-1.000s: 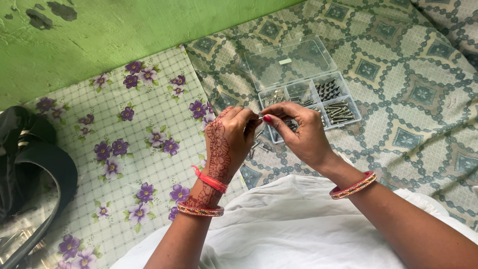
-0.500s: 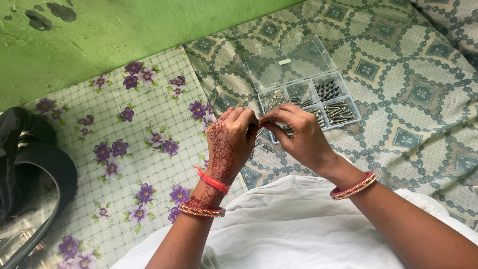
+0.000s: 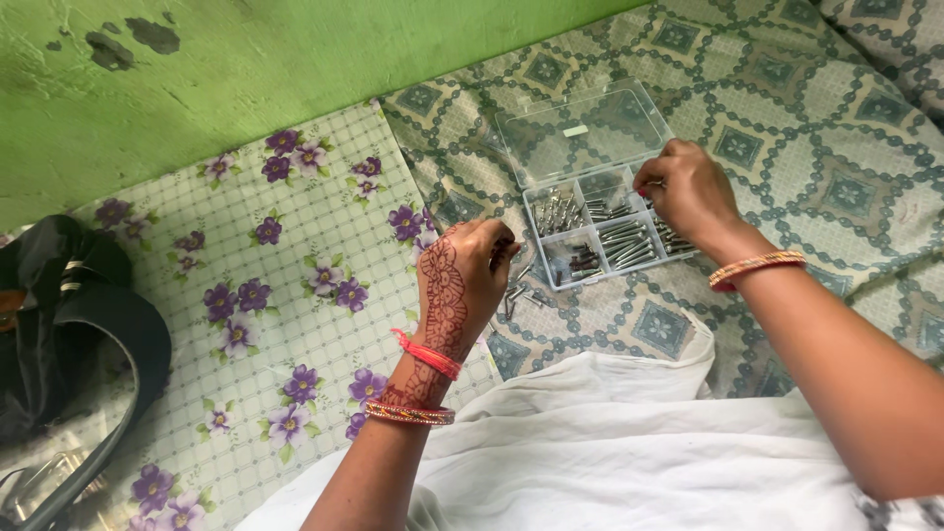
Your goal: The person sits on a patterned surface and repeatedly picks up small metal screws and fasteners from a clear plastic organizer. They manipulate the items with their hands, appearing to assemble or inspect them, and place them back into the container or on the surface.
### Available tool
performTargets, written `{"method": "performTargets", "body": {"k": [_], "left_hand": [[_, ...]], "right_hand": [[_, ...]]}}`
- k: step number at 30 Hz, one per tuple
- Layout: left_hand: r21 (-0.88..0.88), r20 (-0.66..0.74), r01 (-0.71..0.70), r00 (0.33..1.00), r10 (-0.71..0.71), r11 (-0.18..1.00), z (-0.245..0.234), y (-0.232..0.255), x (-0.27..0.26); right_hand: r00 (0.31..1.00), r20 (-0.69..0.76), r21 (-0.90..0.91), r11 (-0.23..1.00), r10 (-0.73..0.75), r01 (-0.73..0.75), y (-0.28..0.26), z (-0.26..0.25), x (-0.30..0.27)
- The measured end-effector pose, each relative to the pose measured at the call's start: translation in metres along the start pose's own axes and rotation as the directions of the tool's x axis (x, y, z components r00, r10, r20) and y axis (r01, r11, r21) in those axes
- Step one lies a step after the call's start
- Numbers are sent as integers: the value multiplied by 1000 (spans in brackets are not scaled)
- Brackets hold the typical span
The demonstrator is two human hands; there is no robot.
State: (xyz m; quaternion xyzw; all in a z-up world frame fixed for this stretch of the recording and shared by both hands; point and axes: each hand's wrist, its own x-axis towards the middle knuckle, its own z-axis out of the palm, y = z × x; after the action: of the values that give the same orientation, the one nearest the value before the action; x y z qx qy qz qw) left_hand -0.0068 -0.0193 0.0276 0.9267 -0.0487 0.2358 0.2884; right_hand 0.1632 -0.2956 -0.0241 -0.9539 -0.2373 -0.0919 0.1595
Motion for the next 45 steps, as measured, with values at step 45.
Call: {"method": "performTargets", "body": {"k": [45], "left_hand": [[226, 142, 225, 955, -261, 948, 67, -114, -63]], "right_hand": [[968, -242, 479, 876, 63, 63, -112, -94, -60]]}}
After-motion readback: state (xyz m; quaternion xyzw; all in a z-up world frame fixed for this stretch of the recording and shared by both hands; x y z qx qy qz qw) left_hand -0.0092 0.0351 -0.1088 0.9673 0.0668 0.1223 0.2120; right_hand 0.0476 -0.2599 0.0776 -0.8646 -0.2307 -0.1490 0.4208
